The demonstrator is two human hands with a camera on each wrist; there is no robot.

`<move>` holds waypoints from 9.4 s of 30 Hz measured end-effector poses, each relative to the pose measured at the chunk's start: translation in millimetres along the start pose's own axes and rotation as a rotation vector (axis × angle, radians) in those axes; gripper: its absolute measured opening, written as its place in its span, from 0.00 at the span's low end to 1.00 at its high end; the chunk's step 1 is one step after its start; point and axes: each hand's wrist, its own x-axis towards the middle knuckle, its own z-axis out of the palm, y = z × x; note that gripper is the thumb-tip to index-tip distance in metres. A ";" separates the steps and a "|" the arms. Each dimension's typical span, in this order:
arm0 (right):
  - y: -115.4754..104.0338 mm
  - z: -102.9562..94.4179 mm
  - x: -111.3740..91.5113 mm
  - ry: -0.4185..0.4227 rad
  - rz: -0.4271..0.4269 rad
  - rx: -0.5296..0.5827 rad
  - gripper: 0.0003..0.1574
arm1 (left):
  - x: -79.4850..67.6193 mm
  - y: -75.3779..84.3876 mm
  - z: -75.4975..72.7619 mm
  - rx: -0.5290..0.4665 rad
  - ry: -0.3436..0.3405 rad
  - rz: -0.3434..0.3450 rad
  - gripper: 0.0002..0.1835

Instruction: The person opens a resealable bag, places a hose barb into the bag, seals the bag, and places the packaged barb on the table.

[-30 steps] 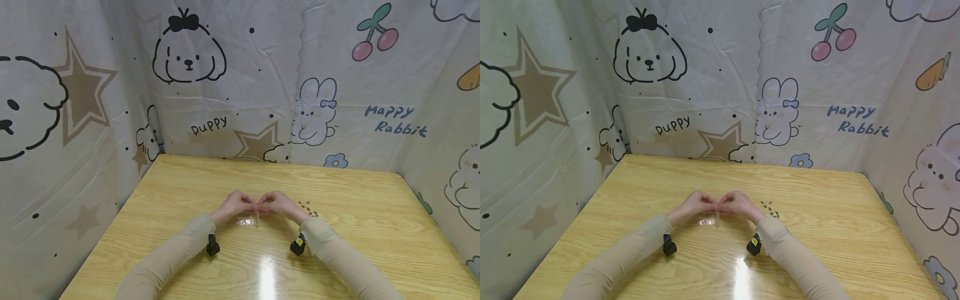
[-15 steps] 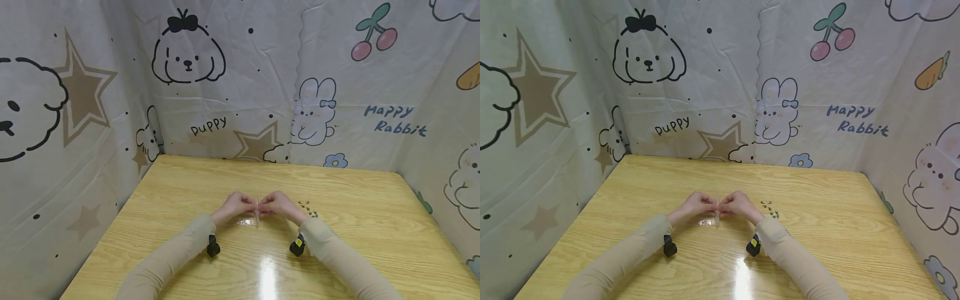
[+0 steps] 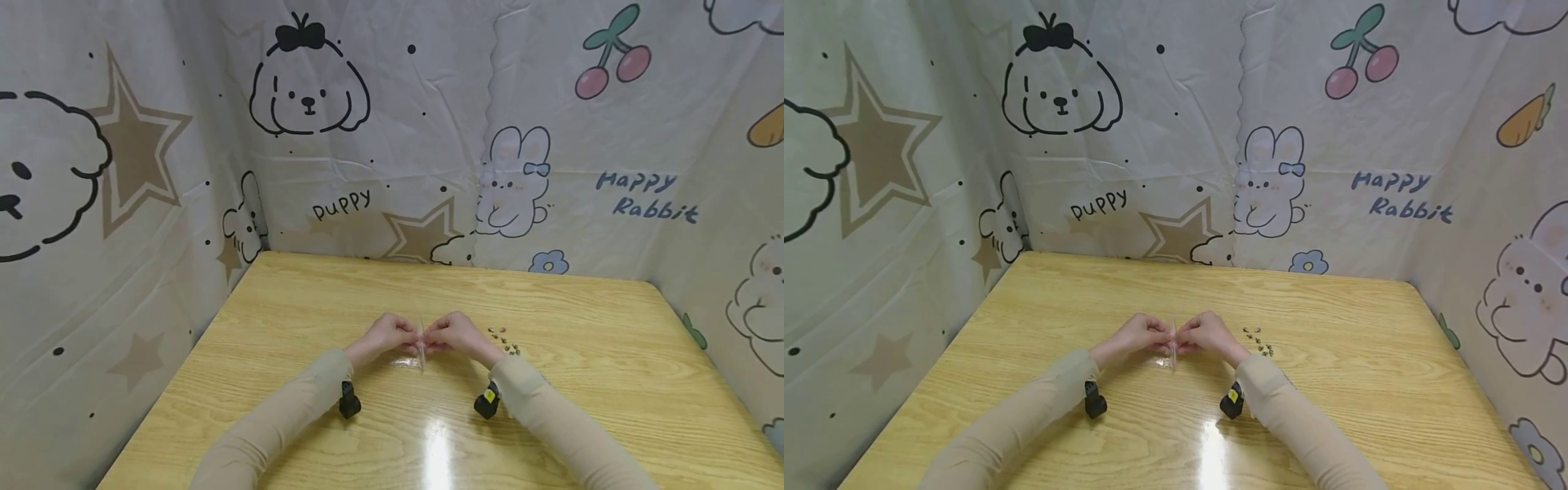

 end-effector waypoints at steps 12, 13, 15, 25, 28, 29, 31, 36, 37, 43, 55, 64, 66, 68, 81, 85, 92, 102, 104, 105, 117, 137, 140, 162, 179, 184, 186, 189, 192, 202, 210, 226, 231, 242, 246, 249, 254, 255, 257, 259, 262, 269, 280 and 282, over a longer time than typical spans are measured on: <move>2.8 -1.8 1.9 -0.019 -0.008 0.043 0.14 | 2.2 -0.8 -1.4 -0.074 -0.020 -0.020 0.10; 2.6 -2.0 1.7 -0.020 -0.010 0.042 0.14 | 2.7 -1.4 -1.5 -0.075 -0.022 -0.015 0.11; 2.3 -2.2 1.4 -0.019 -0.013 0.047 0.14 | 3.7 -2.4 -1.8 -0.077 -0.027 0.000 0.11; 2.0 -2.0 0.4 -0.018 -0.003 0.045 0.14 | 2.1 0.1 -3.2 -0.062 -0.055 0.005 0.11; 4.9 -3.7 1.6 -0.017 0.006 0.045 0.15 | 3.2 0.3 -3.7 -0.065 -0.065 -0.004 0.11; 6.0 -4.4 1.9 -0.017 0.007 0.047 0.15 | 3.4 0.3 -4.1 -0.064 -0.067 -0.008 0.11; 7.3 -5.9 2.3 -0.009 0.012 0.046 0.15 | 3.5 0.2 -4.9 -0.067 -0.065 -0.011 0.11; 6.8 -8.1 1.3 0.002 0.020 0.043 0.16 | 2.7 -1.5 -7.7 -0.070 -0.063 -0.007 0.12; 6.2 -8.4 0.8 0.001 0.021 0.041 0.16 | 2.4 -1.9 -8.4 -0.071 -0.065 -0.004 0.12; 2.5 -11.4 -1.8 -0.005 0.045 0.052 0.16 | -0.4 -1.3 -13.4 -0.065 -0.078 0.027 0.12; 1.9 -19.7 -3.2 0.012 0.048 0.021 0.17 | -3.1 0.6 -19.2 -0.064 -0.045 -0.030 0.12; 1.5 -24.6 -3.9 0.029 0.070 0.004 0.14 | -6.4 6.0 -22.7 -0.021 -0.049 -0.045 0.14; 0.4 -26.0 -5.0 0.023 0.069 0.005 0.15 | -6.7 5.9 -24.0 -0.019 -0.051 -0.041 0.12; -0.4 -27.1 -5.7 0.018 0.070 0.010 0.15 | -7.0 5.5 -25.6 -0.020 -0.059 -0.040 0.10; -2.1 -31.9 -9.5 0.014 0.030 -0.050 0.15 | -8.4 5.5 -31.0 0.182 -0.004 0.055 0.06; -3.8 -31.5 -8.3 0.032 0.024 -0.068 0.15 | -7.1 5.3 -31.4 0.167 0.016 0.082 0.08; -9.5 -28.2 -4.8 0.049 0.033 -0.094 0.15 | -4.7 8.3 -26.9 0.228 0.074 0.109 0.10; -12.4 -27.3 -0.4 0.057 0.032 -0.085 0.14 | -5.3 11.1 -21.5 0.207 0.072 0.218 0.15; -12.7 -27.5 -0.1 0.055 0.035 -0.070 0.14 | -5.8 10.0 -21.0 0.225 0.037 0.243 0.24; -12.9 -27.5 -0.1 0.053 0.036 -0.063 0.13 | -5.8 9.3 -20.7 0.246 0.014 0.250 0.30; -20.3 -23.7 -2.4 0.019 0.031 -0.040 0.13 | -0.2 1.2 -5.4 0.410 -0.120 0.244 0.69; -22.5 -22.8 -3.4 -0.003 0.008 -0.039 0.13 | 4.4 -6.5 2.3 0.352 -0.106 0.281 0.67; -20.9 -23.2 -1.8 0.014 0.020 -0.061 0.14 | 3.3 -6.7 1.7 0.356 -0.082 0.286 0.63; -18.8 -30.1 -6.5 0.003 0.024 -0.067 0.14 | 3.0 -9.3 -4.7 0.323 -0.030 0.363 0.40; -21.7 -27.2 -5.0 -0.016 0.007 -0.056 0.16 | -0.8 -4.5 3.8 0.451 -0.036 0.215 0.68; -26.0 -24.2 -5.3 -0.029 -0.005 -0.053 0.16 | 1.0 -6.6 6.9 0.449 -0.048 0.216 0.70; -28.0 -23.1 -5.9 -0.034 -0.004 -0.052 0.16 | 1.8 -7.7 7.3 0.424 -0.045 0.236 0.68; -29.4 -22.3 -5.9 -0.035 -0.001 -0.043 0.16 | 3.6 -9.9 7.4 0.385 -0.032 0.267 0.62; -28.6 -22.9 -6.1 -0.035 0.000 -0.045 0.16 | 4.4 -11.5 6.6 0.357 -0.013 0.289 0.53; -22.6 -28.1 -9.4 -0.017 0.012 -0.071 0.17 | 4.6 -12.8 2.2 0.324 -0.030 0.372 0.25; -21.3 -31.9 -11.1 -0.005 0.010 -0.074 0.16 | 5.6 -14.0 -0.1 0.253 -0.035 0.407 0.23; -23.5 -36.0 -12.0 -0.003 -0.011 -0.047 0.17 | 4.2 -13.5 3.5 0.100 0.038 0.374 0.28; -22.2 -42.7 -15.0 0.030 -0.022 -0.049 0.20 | 5.1 -15.9 4.2 0.019 0.071 0.333 0.36; -6.4 -76.1 -28.0 0.146 -0.031 -0.127 0.20 | 7.2 -17.7 2.8 -0.083 0.046 0.307 0.28; 3.9 -91.9 -34.3 0.172 -0.026 -0.152 0.22 | 7.3 -18.0 2.6 -0.100 0.040 0.303 0.27; 14.8 -102.1 -38.3 0.193 -0.031 -0.200 0.22 | 7.6 -18.7 2.8 -0.109 0.038 0.302 0.26; 33.1 -113.9 -41.1 0.234 -0.061 -0.350 0.18 | 7.5 -19.7 2.5 -0.112 0.038 0.309 0.26; 36.2 -115.4 -40.8 0.240 -0.067 -0.380 0.18 | 7.2 -19.5 2.5 -0.113 0.039 0.310 0.26; 42.0 -117.9 -39.6 0.245 -0.075 -0.431 0.15 | 6.9 -19.1 2.6 -0.121 0.037 0.311 0.26; 47.2 -120.0 -37.5 0.247 -0.078 -0.463 0.14 | 6.5 -18.4 2.6 -0.123 0.038 0.312 0.26; 53.7 -123.2 -34.6 0.236 -0.075 -0.468 0.13 | 6.5 -17.9 2.5 -0.130 0.036 0.306 0.26; 64.8 -128.2 -29.7 0.208 -0.060 -0.478 0.12 | 5.9 -18.1 2.8 -0.136 0.028 0.291 0.26; 64.1 -125.7 -28.5 0.209 -0.097 -0.553 0.08 | 5.6 -16.5 1.3 -0.136 0.009 0.306 0.26; 63.7 -125.2 -28.1 0.214 -0.100 -0.565 0.08 | 5.5 -16.0 1.4 -0.138 0.011 0.302 0.26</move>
